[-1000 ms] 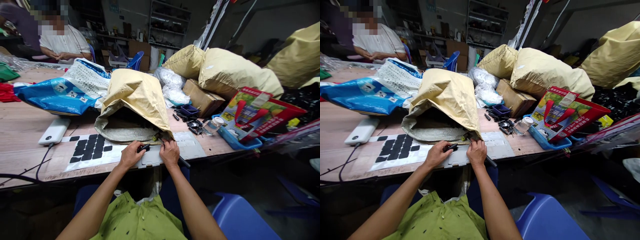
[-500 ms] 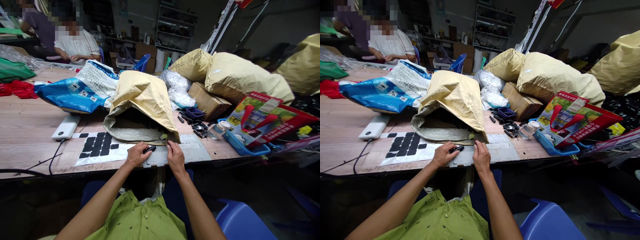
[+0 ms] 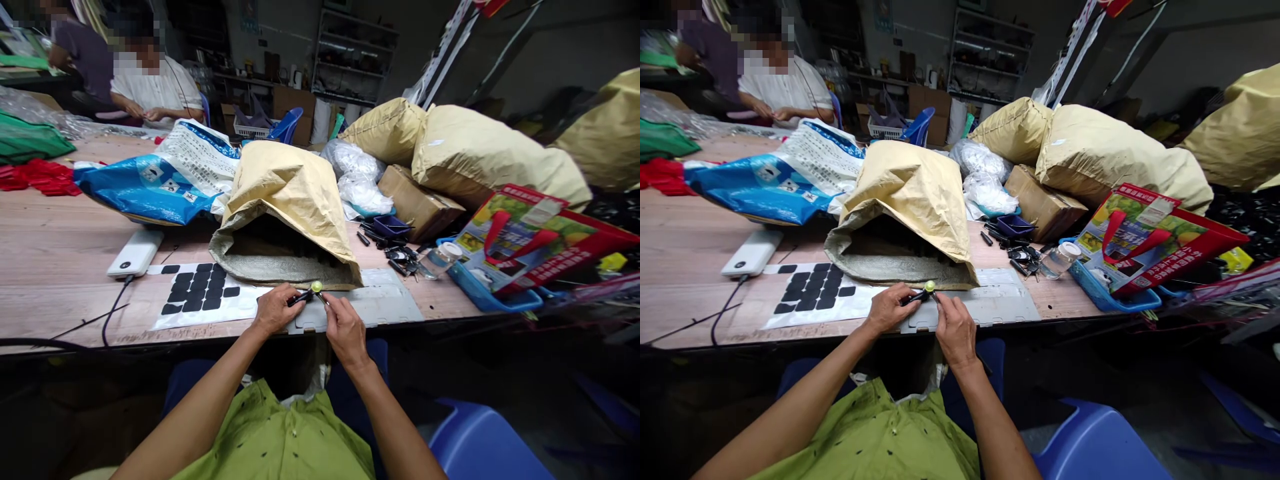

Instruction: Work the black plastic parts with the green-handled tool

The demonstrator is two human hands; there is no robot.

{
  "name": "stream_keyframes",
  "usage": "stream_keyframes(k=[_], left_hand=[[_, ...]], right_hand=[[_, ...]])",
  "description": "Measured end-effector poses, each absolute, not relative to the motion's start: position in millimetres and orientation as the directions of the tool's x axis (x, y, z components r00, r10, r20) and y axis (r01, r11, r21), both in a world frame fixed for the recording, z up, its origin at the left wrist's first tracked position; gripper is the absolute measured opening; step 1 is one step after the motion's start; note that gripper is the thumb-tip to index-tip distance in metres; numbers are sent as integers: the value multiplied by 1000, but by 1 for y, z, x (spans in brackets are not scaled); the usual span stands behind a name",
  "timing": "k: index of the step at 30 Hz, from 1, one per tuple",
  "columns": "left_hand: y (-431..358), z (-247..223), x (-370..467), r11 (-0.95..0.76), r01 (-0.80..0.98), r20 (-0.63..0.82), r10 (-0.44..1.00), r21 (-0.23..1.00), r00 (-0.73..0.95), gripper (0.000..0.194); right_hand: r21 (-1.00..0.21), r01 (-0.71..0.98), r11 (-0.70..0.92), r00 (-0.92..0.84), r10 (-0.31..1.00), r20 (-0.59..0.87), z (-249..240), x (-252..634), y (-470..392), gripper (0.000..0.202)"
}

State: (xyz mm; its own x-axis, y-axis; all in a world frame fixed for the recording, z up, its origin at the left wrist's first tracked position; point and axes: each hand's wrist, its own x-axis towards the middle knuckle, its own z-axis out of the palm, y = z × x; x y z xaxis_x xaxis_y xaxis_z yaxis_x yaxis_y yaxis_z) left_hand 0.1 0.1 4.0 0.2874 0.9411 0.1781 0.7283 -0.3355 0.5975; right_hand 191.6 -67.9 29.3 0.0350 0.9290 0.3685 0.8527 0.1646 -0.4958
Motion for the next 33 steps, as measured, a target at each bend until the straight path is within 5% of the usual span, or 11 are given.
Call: stream_keyframes(k=[33], left_hand=[[0, 3, 2, -311, 730, 194, 951, 609, 243, 27]], right_hand=[[-565, 803, 190, 20, 939, 345, 32, 190, -56, 31]])
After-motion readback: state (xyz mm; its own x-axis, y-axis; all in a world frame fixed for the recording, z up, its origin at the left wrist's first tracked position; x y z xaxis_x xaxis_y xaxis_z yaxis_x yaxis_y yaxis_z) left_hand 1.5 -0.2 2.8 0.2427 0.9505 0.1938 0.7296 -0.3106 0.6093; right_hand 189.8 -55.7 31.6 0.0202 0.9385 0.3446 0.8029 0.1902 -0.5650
